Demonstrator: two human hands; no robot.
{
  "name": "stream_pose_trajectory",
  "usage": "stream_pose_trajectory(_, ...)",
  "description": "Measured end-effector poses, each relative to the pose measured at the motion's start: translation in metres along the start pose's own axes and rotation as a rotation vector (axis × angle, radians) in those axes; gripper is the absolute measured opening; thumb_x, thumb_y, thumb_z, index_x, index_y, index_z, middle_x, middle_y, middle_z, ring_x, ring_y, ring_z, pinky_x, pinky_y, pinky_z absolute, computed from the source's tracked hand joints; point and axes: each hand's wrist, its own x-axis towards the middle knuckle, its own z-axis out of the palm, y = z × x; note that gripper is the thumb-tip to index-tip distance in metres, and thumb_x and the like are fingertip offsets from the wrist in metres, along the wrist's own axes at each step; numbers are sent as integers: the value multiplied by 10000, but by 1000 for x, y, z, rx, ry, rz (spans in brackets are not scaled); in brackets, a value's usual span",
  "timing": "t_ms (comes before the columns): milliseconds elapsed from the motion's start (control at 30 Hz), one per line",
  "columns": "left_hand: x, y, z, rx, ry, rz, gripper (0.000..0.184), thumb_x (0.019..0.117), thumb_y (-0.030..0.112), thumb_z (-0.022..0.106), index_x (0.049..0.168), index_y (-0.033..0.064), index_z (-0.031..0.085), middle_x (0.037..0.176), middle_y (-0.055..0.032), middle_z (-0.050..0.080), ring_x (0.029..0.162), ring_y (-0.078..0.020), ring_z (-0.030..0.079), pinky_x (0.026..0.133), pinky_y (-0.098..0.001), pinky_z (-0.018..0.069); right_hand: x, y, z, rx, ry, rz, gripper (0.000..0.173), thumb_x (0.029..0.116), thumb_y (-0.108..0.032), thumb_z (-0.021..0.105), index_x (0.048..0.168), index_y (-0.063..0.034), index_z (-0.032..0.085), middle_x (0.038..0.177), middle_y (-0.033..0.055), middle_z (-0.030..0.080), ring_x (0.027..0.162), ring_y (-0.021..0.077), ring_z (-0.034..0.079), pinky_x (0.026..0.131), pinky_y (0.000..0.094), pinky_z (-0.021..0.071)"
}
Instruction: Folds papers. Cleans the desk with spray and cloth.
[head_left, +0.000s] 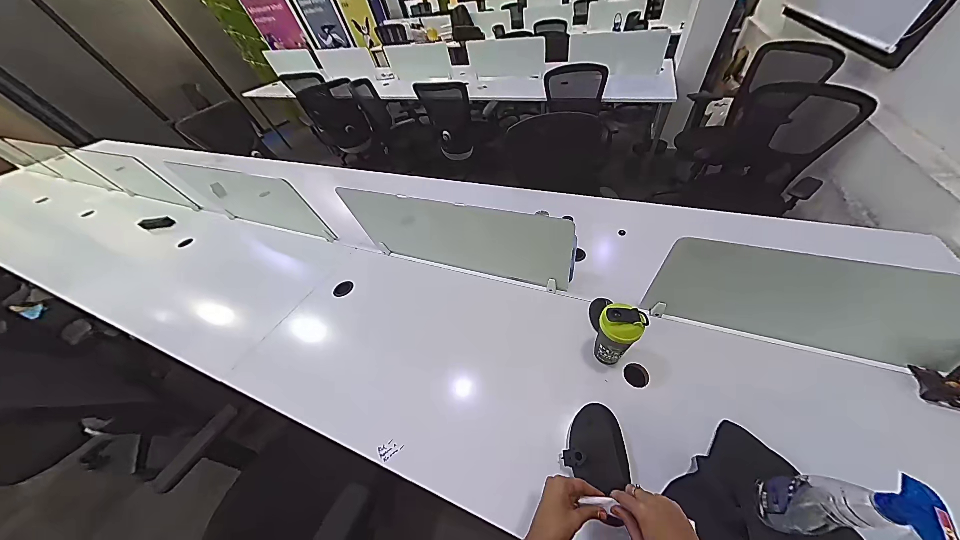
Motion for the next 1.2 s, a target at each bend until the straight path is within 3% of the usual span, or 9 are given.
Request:
stream_pose_trajectory(133,19,-14,0,286,105,117,212,900,152,753,1041,-2,790,983,-204,765,969,-369,735,926,-567,536,23,-12,-7,-232,-180,91,325,1046,-151,546,1260,71,650,1170,318,670,1091,473,662,913,580,493)
stream_pose_trajectory(233,31,-24,4,386,207,309,147,859,95,763,964,2,804,922,-197,766,929,-393,728,901,-563,517,35,-14,-7,-357,-221,94,305,1053,-110,508,1253,84,632,1164,313,674,1069,464,675,893,559,507)
stream_pose_trajectory(367,40,-38,4,382,197,363,163,887,75,722,992,-39,773,891,-224,745,882,-411,719,874,-545,538,48,-17,-9,-415,-274,104,269,1040,-59,481,1218,79,628,1112,296,684,1026,444,685,859,539,510)
stream_pose_trajectory(500,51,-63,-6,264,175,404,175,894,23,705,1044,-53,756,1045,-235,735,1026,-414,689,970,-508,525,68,-30,-15,-450,-391,164,310,1040,-24,449,1300,66,592,1230,287,652,1129,430,651,930,535,485)
stream_pose_trajectory(567,54,-70,-13,238,157,396,203,898,-6,686,1081,-28,772,1124,-239,715,1082,-419,656,1008,-502,495,77,-32,-18,-476,-420,174,308,1028,8,453,1295,64,595,1252,279,645,1154,422,640,952,529,476)
stream_pose_trajectory(800,57,-68,-23,274,184,331,243,853,-19,720,1090,-32,770,989,-222,752,1008,-427,694,960,-562,501,92,-51,-15,-575,-470,128,294,1007,97,402,1203,126,619,1257,295,632,1178,427,615,951,528,464)
stream_pose_trajectory(867,57,-67,-22,261,226,336,174,841,-17,729,1007,-47,772,970,-222,749,1013,-422,695,948,-560,506,95,-52,-14,-603,-461,95,278,1000,104,407,1159,136,633,1220,296,645,1153,427,623,924,525,470)
stream_pose_trajectory(1000,58,-66,-19,105,251,265,160,839,-68,716,989,-90,768,1276,-341,634,1195,-470,624,1066,-517,468,103,-51,-13,-639,-458,41,266,1001,98,415,1132,135,644,1186,291,653,1131,417,627,898,513,468)
stream_pose_trajectory(1200,59,-60,-21,23,142,57,254,902,-96,614,1143,-142,681,1104,-305,704,1013,-389,717,951,-476,559,105,-59,-5,-688,-497,29,297,1000,123,377,1189,167,602,1243,316,622,1189,430,599,935,515,463)
